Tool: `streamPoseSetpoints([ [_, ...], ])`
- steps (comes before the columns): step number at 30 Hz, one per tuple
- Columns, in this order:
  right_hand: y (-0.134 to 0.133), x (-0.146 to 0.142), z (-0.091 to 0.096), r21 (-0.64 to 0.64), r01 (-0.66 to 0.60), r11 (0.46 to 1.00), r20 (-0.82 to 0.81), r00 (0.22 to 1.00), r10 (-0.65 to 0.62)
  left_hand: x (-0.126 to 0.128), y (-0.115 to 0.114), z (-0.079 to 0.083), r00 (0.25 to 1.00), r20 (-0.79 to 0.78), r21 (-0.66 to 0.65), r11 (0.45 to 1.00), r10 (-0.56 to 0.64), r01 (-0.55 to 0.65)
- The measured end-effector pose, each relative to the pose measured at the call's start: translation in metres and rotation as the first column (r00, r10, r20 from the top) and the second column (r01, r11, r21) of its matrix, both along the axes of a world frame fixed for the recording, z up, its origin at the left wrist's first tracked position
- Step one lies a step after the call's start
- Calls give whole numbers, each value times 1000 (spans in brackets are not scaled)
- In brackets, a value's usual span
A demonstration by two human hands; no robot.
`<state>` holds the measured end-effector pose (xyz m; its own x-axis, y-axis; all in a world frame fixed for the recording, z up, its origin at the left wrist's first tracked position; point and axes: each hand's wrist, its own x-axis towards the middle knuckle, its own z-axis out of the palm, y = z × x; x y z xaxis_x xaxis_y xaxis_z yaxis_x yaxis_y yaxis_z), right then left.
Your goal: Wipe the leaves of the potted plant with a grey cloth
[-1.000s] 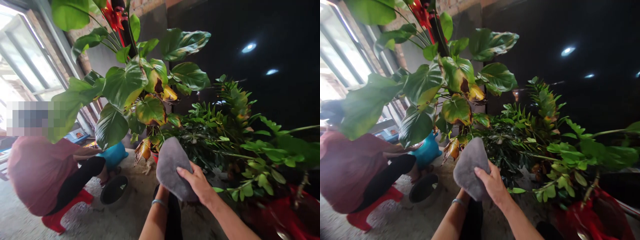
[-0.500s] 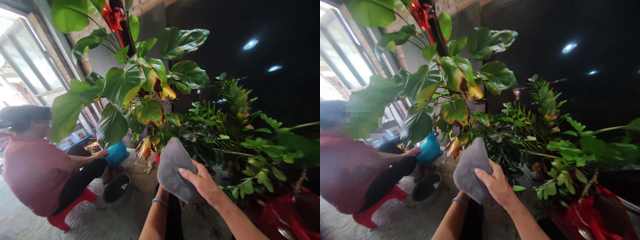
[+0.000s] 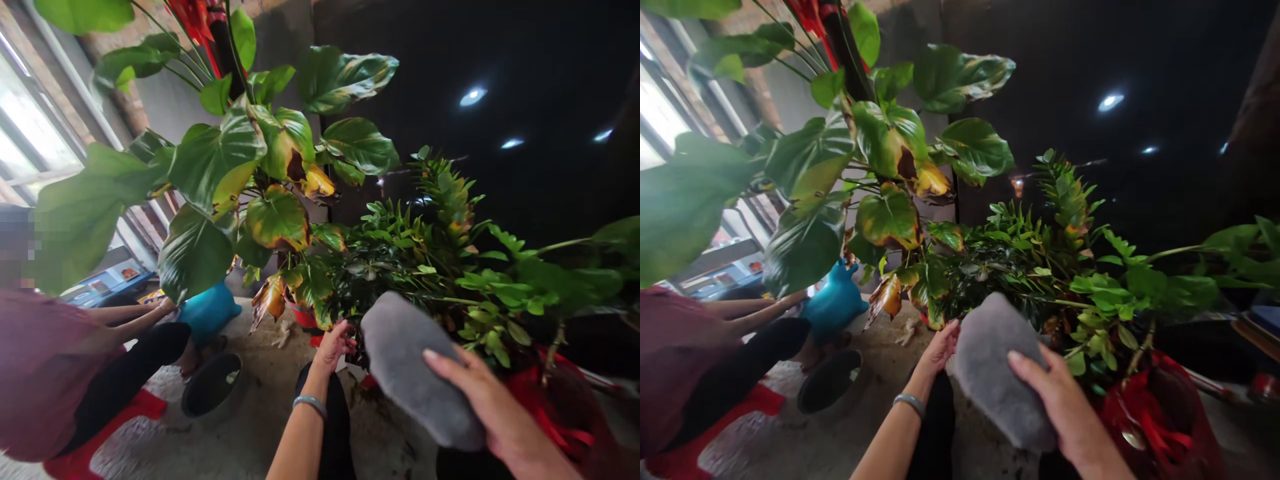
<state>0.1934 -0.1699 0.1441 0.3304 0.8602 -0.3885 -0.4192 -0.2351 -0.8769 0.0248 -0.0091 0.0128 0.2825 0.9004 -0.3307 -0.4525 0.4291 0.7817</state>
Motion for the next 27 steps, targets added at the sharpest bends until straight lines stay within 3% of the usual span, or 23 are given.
streamPoseSetpoints([
  [3, 22, 24, 22, 94, 249, 964, -97, 966, -240, 4, -4, 4, 989, -96, 52, 992, -114, 119],
  [5, 35, 24, 18, 91, 302, 949, -219, 936, -277, 7, -5, 6, 979, -141, 96, 983, -145, 159],
  [9, 25, -5, -26, -154, 72, 985, -382, 916, -126, 12, -7, 6, 960, -217, 148, 966, -179, 213],
  [12, -4, -18, -48, -206, 52, 977, -264, 959, -107, 11, -6, 6, 959, -220, 173, 960, -178, 219],
  [15, -14, -6, -33, -156, 155, 976, -117, 978, -174, 8, -5, 6, 962, -202, 179, 959, -184, 221],
  [18, 9, 17, -1, 16, 340, 940, -91, 937, -337, 6, -5, 6, 962, -219, 172, 964, -162, 201],
  [20, 30, 24, 9, 105, 414, 904, -166, 904, -394, 6, -5, 5, 961, -232, 170, 967, -148, 190],
  [23, 42, 12, -7, -47, 306, 951, -346, 888, -302, 6, -4, 2, 961, -234, 168, 968, -147, 189],
  [27, 6, -22, -48, -286, 46, 957, -412, 896, -166, 3, -2, -1, 963, -232, 160, 971, -137, 176],
])
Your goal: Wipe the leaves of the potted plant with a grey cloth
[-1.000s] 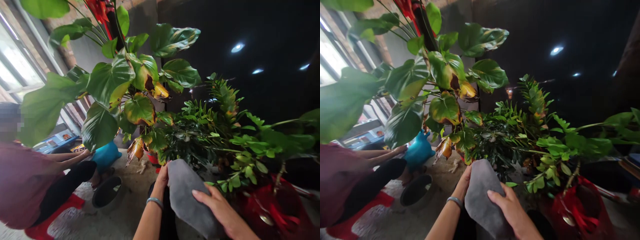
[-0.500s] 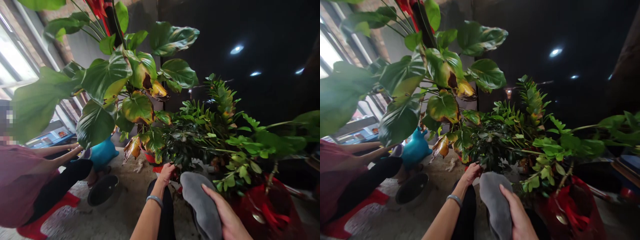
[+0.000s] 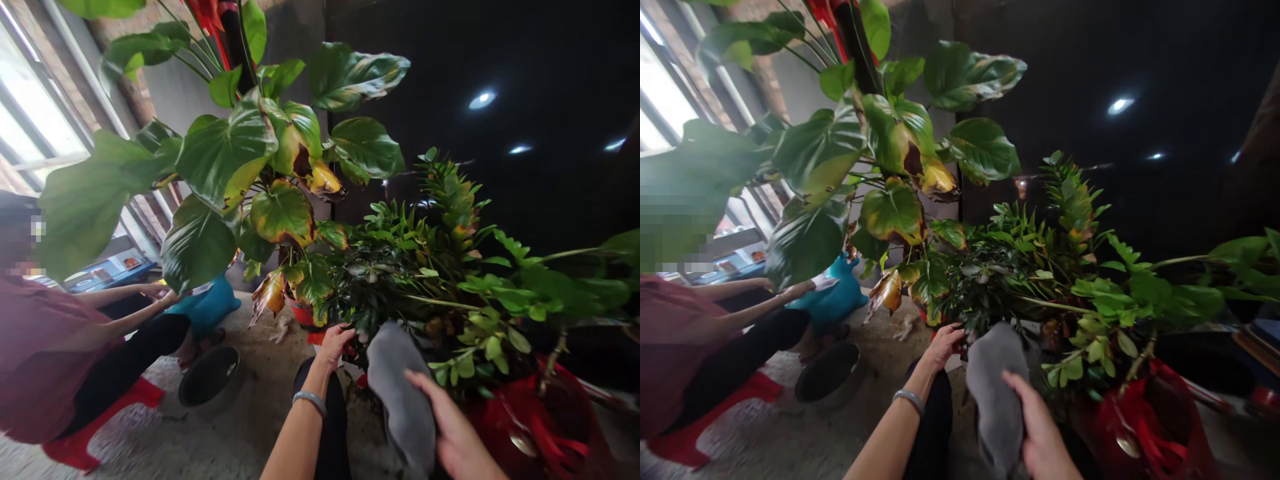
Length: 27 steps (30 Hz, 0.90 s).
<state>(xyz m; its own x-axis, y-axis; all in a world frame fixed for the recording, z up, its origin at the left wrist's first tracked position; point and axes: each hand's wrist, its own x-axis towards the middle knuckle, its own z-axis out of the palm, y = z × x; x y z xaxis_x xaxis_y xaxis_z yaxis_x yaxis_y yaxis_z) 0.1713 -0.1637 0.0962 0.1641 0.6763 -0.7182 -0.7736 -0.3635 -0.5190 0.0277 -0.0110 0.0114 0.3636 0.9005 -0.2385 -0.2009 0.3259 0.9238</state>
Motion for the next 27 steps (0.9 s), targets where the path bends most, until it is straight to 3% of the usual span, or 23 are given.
streamPoseSetpoints([
  [2, -20, -5, -4, 1, -26, 1000, 68, 997, 26, -2, 1, -1, 1000, 1, 0, 1000, 6, -6],
  [4, -25, 4, 7, 55, 39, 998, 148, 988, -47, -2, 1, -1, 1000, -2, 3, 1000, 3, -3],
  [8, 9, 31, 43, 261, 291, 921, 153, 929, -337, 0, -2, 0, 1000, -11, 18, 1000, 12, -12],
  [10, 29, 33, 47, 313, 329, 891, 95, 923, -374, 1, -3, 0, 1000, -18, 22, 1000, 20, -19],
  [13, 33, 17, 25, 206, 187, 961, 60, 977, -203, 1, -3, 0, 999, -40, 28, 999, 29, -28],
  [17, -2, -8, -12, 44, -80, 996, 241, 968, 67, -3, -2, 0, 996, -67, 22, 998, 56, -55],
  [20, -18, -3, -1, 43, -144, 989, 391, 913, 116, -4, -3, 1, 997, -53, 27, 998, 52, -51],
  [22, -9, 9, 22, 121, -94, 988, 396, 918, 39, -4, -4, 2, 998, -46, 30, 998, 53, -52],
  [24, 11, 20, 45, 239, 51, 970, 350, 927, -135, -3, -4, 2, 997, -24, 11, 998, 70, -70],
  [27, 38, 24, 55, 321, 238, 917, 183, 934, -307, -4, -1, 2, 977, 27, -54, 976, 212, -211],
])
